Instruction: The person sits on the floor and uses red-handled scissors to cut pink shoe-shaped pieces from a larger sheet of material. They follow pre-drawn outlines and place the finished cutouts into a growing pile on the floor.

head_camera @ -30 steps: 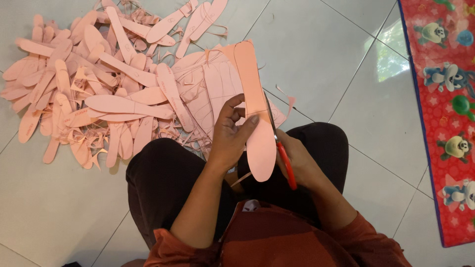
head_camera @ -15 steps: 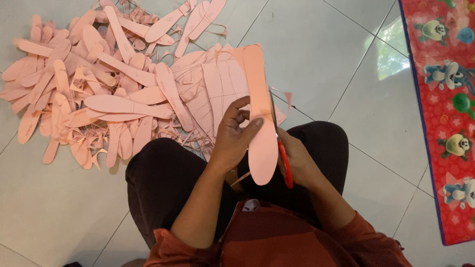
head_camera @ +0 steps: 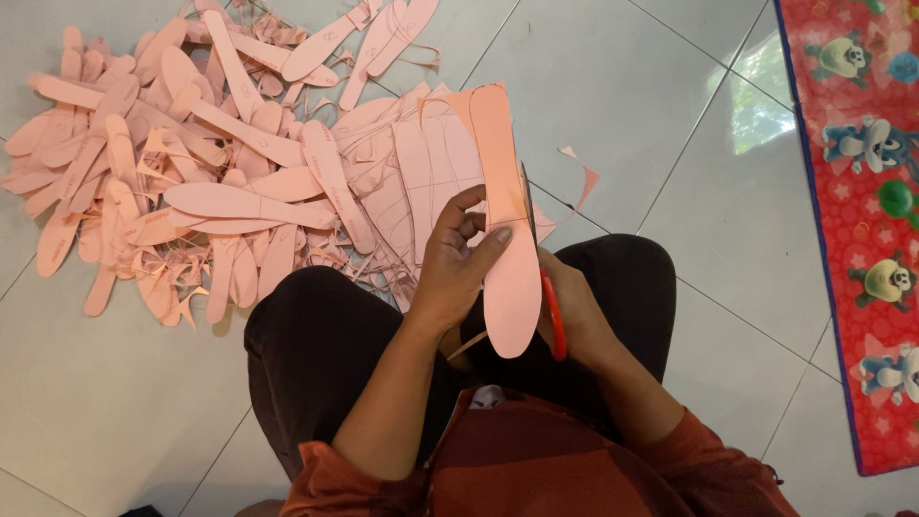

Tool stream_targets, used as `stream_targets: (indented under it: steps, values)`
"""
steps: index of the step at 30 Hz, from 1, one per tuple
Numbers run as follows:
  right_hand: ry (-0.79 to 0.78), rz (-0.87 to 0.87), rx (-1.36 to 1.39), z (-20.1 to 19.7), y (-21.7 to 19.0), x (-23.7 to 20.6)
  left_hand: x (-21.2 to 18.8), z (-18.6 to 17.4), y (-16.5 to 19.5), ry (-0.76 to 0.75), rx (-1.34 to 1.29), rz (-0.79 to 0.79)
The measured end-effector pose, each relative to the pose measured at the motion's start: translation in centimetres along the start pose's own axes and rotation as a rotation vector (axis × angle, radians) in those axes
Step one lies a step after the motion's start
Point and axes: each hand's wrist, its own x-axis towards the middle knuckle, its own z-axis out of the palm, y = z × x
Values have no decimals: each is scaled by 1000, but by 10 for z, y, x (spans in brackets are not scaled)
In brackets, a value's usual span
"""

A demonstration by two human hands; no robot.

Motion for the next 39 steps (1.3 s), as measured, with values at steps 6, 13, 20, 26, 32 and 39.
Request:
stream_targets:
  steps: [6,13,20,26,32,39]
  values:
    - [-12,100,85,-4,-1,11,-1,1,1,-24,6,-15]
    - [38,47,4,5,13,10,2,-3,-3,16,2,-11]
    - [18,77,107,1,11,16,1,-1,-1,-35,1,-26]
    - [9,84,152,1,14,14,0,1,4,-18,19,-64]
    - [34,3,54,2,24,11,2,-5,0,-5,121,-38]
    - [-148,-29,82,1,16,5,6,-12,0,123,9,132]
